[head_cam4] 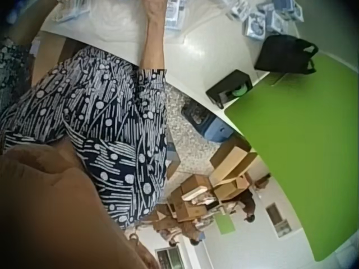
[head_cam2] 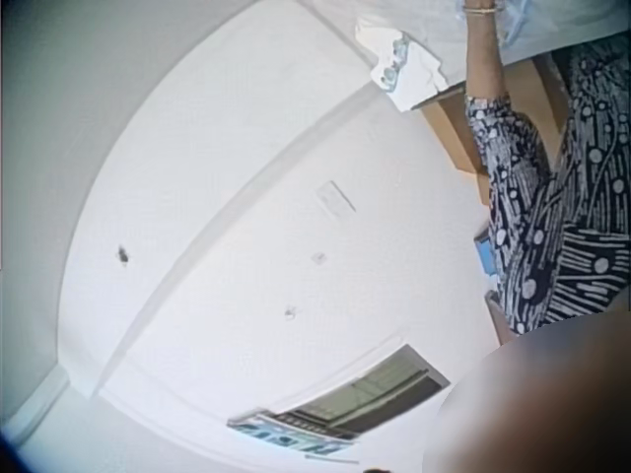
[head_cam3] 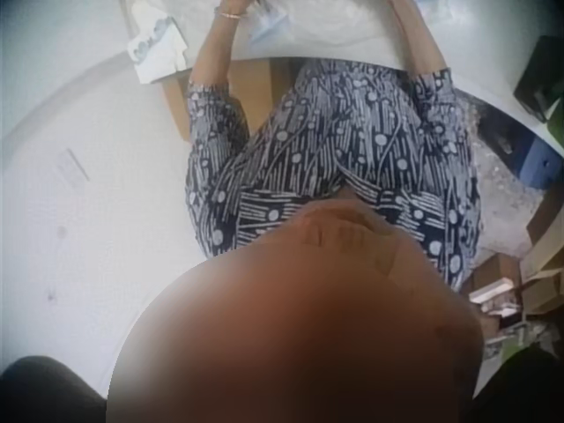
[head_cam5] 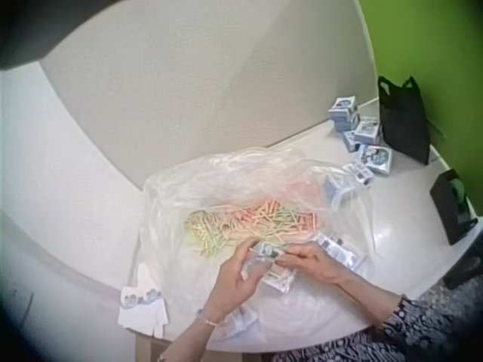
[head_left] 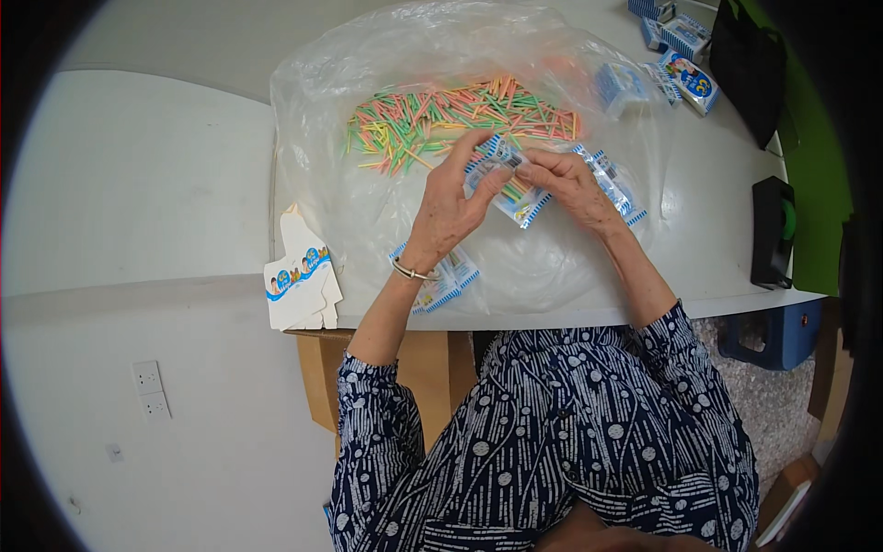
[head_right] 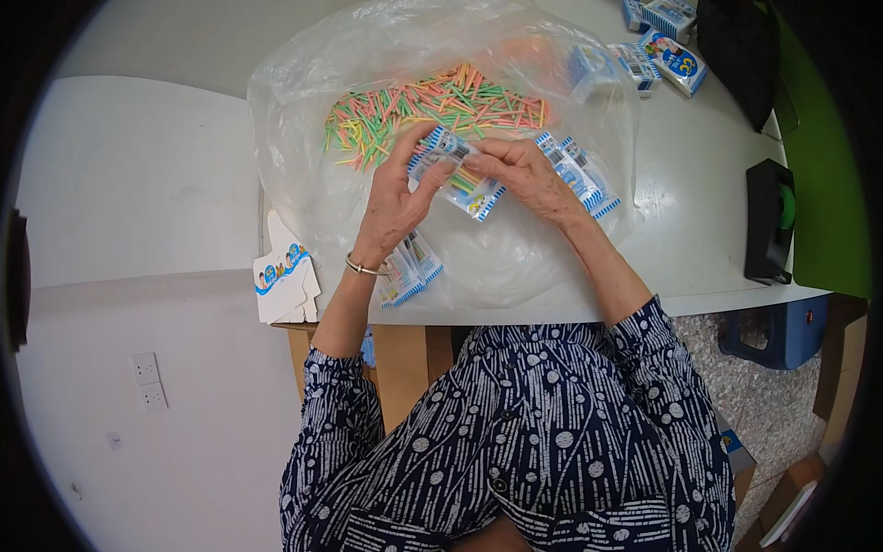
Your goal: Packing colored sticks into small plastic bags on a workbench.
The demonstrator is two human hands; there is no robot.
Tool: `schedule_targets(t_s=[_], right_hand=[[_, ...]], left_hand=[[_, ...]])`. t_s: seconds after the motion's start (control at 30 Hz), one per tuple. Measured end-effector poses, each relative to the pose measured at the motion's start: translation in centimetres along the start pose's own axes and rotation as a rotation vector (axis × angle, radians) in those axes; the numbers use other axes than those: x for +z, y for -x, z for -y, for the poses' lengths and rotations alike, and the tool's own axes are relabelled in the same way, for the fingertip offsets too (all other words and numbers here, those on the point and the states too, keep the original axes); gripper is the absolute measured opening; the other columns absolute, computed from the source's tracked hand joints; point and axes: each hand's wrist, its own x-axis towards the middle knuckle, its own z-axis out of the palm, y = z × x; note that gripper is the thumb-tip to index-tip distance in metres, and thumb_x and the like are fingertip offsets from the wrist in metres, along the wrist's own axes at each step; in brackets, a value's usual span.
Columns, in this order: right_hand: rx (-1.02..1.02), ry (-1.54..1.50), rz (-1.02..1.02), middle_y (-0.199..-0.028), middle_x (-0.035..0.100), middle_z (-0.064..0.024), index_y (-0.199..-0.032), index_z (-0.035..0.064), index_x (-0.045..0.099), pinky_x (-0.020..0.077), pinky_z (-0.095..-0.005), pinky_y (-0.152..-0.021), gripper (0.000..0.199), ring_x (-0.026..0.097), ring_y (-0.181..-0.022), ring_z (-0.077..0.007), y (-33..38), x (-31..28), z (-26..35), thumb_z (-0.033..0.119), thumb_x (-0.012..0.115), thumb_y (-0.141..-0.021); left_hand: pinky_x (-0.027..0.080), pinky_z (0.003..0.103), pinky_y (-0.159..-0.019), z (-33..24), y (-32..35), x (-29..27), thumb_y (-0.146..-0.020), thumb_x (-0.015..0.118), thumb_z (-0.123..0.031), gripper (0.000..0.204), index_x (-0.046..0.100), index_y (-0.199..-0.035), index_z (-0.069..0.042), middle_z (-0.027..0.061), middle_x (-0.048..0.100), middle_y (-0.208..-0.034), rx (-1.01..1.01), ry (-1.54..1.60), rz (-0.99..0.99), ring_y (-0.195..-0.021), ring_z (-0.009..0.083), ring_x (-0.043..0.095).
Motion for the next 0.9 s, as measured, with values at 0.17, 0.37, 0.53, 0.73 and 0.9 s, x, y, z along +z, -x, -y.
schedule_targets(t_s=[0.17, 0.37, 0.53, 0.73, 0.9], right_hand=[[0.025, -0.089, 0.037, -0.103, 0.065, -0.0032, -0.114, -0.0033, 0.063, 0.0430, -0.0215, -0.083, 0.031, 0.056, -0.094, -0.0063, 0.0, 0.9, 1.1, 0.017, 0.062, -0.090], [0.238, 0.162, 0.151, -0.095, 0.069, -0.0032, -0.109, -0.0009, 0.066, 0.0459, -0.0215, -0.076, 0.028, 0.060, -0.084, -0.0058, -0.3, -0.8, -0.7, 0.016, 0.066, -0.086], [0.240, 0.147, 0.162, -0.088, 0.069, -0.0026, -0.103, -0.0002, 0.068, 0.0465, -0.0210, -0.072, 0.025, 0.061, -0.078, -0.0052, -0.3, -0.4, -0.5, 0.016, 0.069, -0.084], [0.275, 0.105, 0.109, -0.083, 0.069, -0.0026, -0.096, -0.0003, 0.071, 0.0459, -0.0211, -0.070, 0.024, 0.061, -0.075, -0.0053, -0.2, -0.4, -0.1, 0.018, 0.072, -0.081], [0.278, 0.179, 0.107, -0.081, 0.069, -0.0028, -0.093, 0.0005, 0.071, 0.0442, -0.0211, -0.067, 0.022, 0.060, -0.071, -0.0058, -0.3, -0.9, -1.1, 0.019, 0.072, -0.081]], left_hand=[[0.049, 0.029, -0.077, 0.2, -0.5, -0.7, -0.082, 0.069, -0.015, 0.039, 0.055, -0.115, 0.002, 0.0115, 0.064, -0.101, -0.134, 0.116, 0.060, -0.089, 0.0190, 0.062], [0.048, 0.023, -0.077, -0.2, -1.9, -0.5, -0.081, 0.070, -0.007, 0.036, 0.056, -0.114, -0.002, 0.0032, 0.062, -0.100, -0.295, 0.353, 0.156, -0.089, 0.0080, 0.058], [0.048, 0.024, -0.076, -0.2, -2.3, -0.7, -0.079, 0.070, -0.009, 0.033, 0.053, -0.106, -0.002, 0.0044, 0.063, -0.095, -0.268, 0.275, 0.174, -0.087, 0.0095, 0.059], [0.049, 0.026, -0.073, -0.4, -2.5, 0.0, -0.079, 0.070, -0.011, 0.035, 0.050, -0.107, -0.003, 0.0063, 0.064, -0.093, -0.218, 0.304, 0.179, -0.085, 0.0116, 0.060], [0.049, 0.026, -0.072, 0.5, -2.2, -0.4, -0.080, 0.069, -0.011, 0.034, 0.050, -0.106, -0.003, 0.0070, 0.064, -0.093, -0.264, 0.309, 0.216, -0.085, 0.0129, 0.061]])
